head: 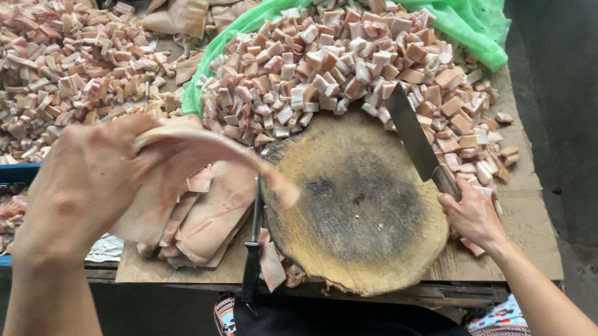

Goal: The person cuts strips of pork belly into small cubes using a cleaver on a wooden cutting board. The diced pieces accumulate on the board and are occasionally pushed aside to make room for more cutting.

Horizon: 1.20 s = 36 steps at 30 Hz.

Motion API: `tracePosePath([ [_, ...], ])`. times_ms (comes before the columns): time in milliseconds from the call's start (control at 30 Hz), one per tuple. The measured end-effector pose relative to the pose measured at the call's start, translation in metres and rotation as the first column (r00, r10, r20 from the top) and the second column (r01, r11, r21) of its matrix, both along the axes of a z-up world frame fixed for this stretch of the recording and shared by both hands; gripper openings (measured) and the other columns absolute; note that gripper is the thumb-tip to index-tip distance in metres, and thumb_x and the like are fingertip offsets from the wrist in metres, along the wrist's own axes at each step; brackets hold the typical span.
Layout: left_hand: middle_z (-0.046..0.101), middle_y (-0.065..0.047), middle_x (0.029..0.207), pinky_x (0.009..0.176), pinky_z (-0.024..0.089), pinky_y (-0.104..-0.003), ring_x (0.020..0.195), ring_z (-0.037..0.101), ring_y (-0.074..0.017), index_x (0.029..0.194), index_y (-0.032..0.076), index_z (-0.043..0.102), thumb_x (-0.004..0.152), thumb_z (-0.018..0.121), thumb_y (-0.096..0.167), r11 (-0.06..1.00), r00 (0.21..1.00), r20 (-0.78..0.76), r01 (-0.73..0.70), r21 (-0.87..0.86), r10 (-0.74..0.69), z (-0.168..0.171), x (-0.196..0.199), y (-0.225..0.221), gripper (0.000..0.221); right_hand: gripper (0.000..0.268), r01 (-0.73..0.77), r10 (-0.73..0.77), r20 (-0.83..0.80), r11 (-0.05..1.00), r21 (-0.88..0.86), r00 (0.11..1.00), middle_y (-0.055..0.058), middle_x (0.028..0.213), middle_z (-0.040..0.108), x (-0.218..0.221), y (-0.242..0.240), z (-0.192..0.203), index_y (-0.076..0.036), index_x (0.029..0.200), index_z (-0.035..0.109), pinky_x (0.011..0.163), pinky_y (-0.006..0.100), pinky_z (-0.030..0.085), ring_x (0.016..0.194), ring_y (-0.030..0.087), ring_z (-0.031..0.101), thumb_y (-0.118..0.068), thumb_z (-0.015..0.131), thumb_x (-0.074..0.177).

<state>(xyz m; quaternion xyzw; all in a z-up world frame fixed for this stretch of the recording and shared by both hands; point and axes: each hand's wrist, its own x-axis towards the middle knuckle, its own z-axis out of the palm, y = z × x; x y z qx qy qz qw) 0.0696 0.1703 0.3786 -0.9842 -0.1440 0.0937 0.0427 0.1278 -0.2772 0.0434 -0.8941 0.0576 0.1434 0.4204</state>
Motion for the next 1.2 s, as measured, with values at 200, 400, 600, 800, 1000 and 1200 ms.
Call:
tracePosePath([
  [200, 0.076, 0.005, 0.110, 0.060, 0.055, -0.025, 0.083, 0.072, -0.0103, 0.136, 0.030, 0.067, 0.091, 0.061, 0.036, 0.844, 0.851, -0.047, 0.510, -0.167, -0.523, -0.080, 0.042, -0.042, 0.046, 0.038, 0.129, -0.093, -0.245, 0.983, 0.132, 0.965, 0.012, 0.063, 0.064, -0.073, -0.019, 0.001, -0.001, 0.115, 0.060, 0.044, 0.042, 0.051, 0.046, 0.022, 0.060, -0.033, 0.061, 0.095],
  [400, 0.074, -0.005, 0.103, 0.078, 0.055, -0.031, 0.091, 0.071, -0.0156, 0.125, 0.010, 0.070, 0.102, 0.053, 0.049, 0.600, 0.979, -0.093, 0.037, -0.799, -0.184, -0.325, 0.081, -0.069, 0.048, 0.047, 0.068, -0.080, -0.254, 0.996, -0.055, 0.964, 0.016, 0.057, 0.069, -0.098, -0.020, -0.012, -0.005, 0.127, 0.047, 0.049, 0.041, 0.056, 0.049, 0.028, 0.071, -0.037, 0.061, 0.094],
  [600, 0.070, -0.016, 0.101, 0.070, 0.060, -0.035, 0.088, 0.070, -0.0217, 0.120, -0.003, 0.067, 0.108, 0.054, 0.049, 0.093, 0.924, -0.302, -0.331, -0.939, 0.236, -0.420, 0.032, -0.026, 0.056, 0.047, 0.135, -0.122, -0.256, 0.990, 0.037, 0.959, 0.010, 0.065, 0.065, -0.091, -0.027, -0.012, 0.002, 0.120, 0.053, 0.046, 0.043, 0.055, 0.047, 0.026, 0.067, -0.037, 0.060, 0.096],
  [800, 0.066, -0.012, 0.117, 0.083, 0.061, -0.044, 0.102, 0.071, -0.0253, 0.131, 0.005, 0.048, 0.085, 0.077, 0.015, 0.281, 0.920, -0.120, -0.236, -0.930, 0.373, -0.402, -0.018, -0.106, 0.055, 0.064, 0.252, -0.249, -0.055, 0.967, 0.049, 0.967, 0.014, 0.051, 0.064, -0.110, -0.006, -0.022, 0.004, 0.140, 0.042, 0.042, 0.040, 0.052, 0.040, 0.026, 0.064, -0.036, 0.061, 0.094],
  [1000, 0.063, -0.019, 0.118, 0.059, 0.064, -0.038, 0.073, 0.074, -0.0282, 0.142, 0.008, 0.031, 0.089, 0.066, 0.005, 0.068, 0.939, -0.271, -0.291, -0.954, 0.210, -0.380, -0.032, -0.135, 0.063, 0.067, 0.135, -0.135, 0.006, 0.987, -0.085, 0.991, 0.012, 0.046, 0.063, -0.120, -0.011, 0.014, 0.000, 0.147, 0.044, 0.049, 0.035, 0.053, 0.042, 0.023, 0.066, -0.040, 0.060, 0.096],
  [1200, 0.075, -0.016, 0.099, 0.064, 0.059, -0.040, 0.077, 0.074, -0.0325, 0.127, 0.002, 0.062, 0.095, 0.070, 0.011, 0.464, 0.954, 0.142, 0.003, -0.886, 0.265, -0.378, -0.011, -0.102, 0.034, 0.051, 0.083, -0.070, -0.088, 0.985, 0.151, 0.994, 0.009, 0.055, 0.065, -0.130, 0.017, 0.063, -0.001, 0.128, 0.054, 0.044, 0.038, 0.056, 0.044, 0.020, 0.066, -0.040, 0.058, 0.095],
])
